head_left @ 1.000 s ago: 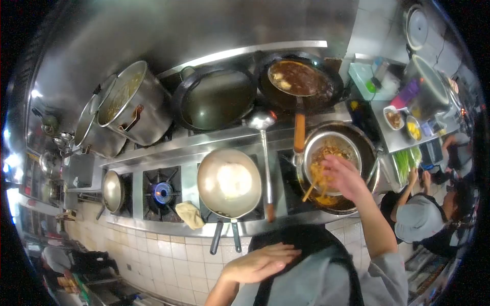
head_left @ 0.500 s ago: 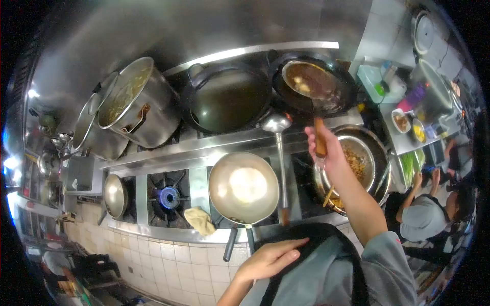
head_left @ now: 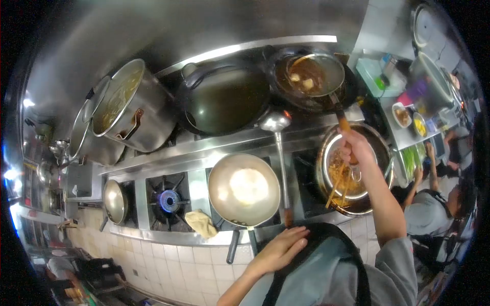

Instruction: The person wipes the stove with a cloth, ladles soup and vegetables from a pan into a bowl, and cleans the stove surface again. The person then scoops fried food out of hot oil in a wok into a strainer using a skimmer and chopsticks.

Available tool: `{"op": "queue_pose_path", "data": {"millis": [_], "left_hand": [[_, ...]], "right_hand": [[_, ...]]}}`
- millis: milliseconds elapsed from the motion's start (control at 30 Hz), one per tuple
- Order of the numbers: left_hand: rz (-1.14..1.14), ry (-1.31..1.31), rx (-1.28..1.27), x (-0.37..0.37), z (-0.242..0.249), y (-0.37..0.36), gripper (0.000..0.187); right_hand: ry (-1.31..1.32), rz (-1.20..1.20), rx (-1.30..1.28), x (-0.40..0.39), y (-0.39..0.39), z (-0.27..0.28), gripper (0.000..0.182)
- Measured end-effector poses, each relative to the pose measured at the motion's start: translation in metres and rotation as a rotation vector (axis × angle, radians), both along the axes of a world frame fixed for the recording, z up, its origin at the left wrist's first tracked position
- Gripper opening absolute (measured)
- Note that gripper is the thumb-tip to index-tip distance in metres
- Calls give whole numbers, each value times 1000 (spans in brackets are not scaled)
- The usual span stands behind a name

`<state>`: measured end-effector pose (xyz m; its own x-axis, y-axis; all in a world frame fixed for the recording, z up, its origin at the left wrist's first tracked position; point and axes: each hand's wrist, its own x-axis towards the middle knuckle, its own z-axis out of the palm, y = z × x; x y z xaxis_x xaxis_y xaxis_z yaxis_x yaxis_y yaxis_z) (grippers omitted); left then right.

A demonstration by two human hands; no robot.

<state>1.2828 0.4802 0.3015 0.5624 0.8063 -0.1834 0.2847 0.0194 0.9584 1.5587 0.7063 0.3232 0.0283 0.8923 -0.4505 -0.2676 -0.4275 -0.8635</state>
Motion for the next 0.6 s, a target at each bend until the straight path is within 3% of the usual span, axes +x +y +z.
{"op": "queue_pose_path", "data": {"millis": [133, 233, 333, 400, 533, 600], "left_hand": [[49, 37, -66, 7, 1, 2, 48], [54, 37, -51, 10, -7, 1, 46], [110, 32, -54, 13, -3, 2, 43], [131, 33, -70, 14, -5, 1, 43], [169, 33, -85, 13, -8, -1, 42], [174, 21, -96, 12, -11, -2, 42]], "right_hand": [[-247, 42, 112, 15, -15, -5, 16], [-475, 68, 141, 28, -21, -1, 25], [-610, 48, 271, 36, -23, -2, 35], [-846, 37, 509, 50, -17, -22, 43], [-882, 4, 488, 51, -20, -17, 39], [-682, 27, 171, 45, -28, 3, 26]]}}
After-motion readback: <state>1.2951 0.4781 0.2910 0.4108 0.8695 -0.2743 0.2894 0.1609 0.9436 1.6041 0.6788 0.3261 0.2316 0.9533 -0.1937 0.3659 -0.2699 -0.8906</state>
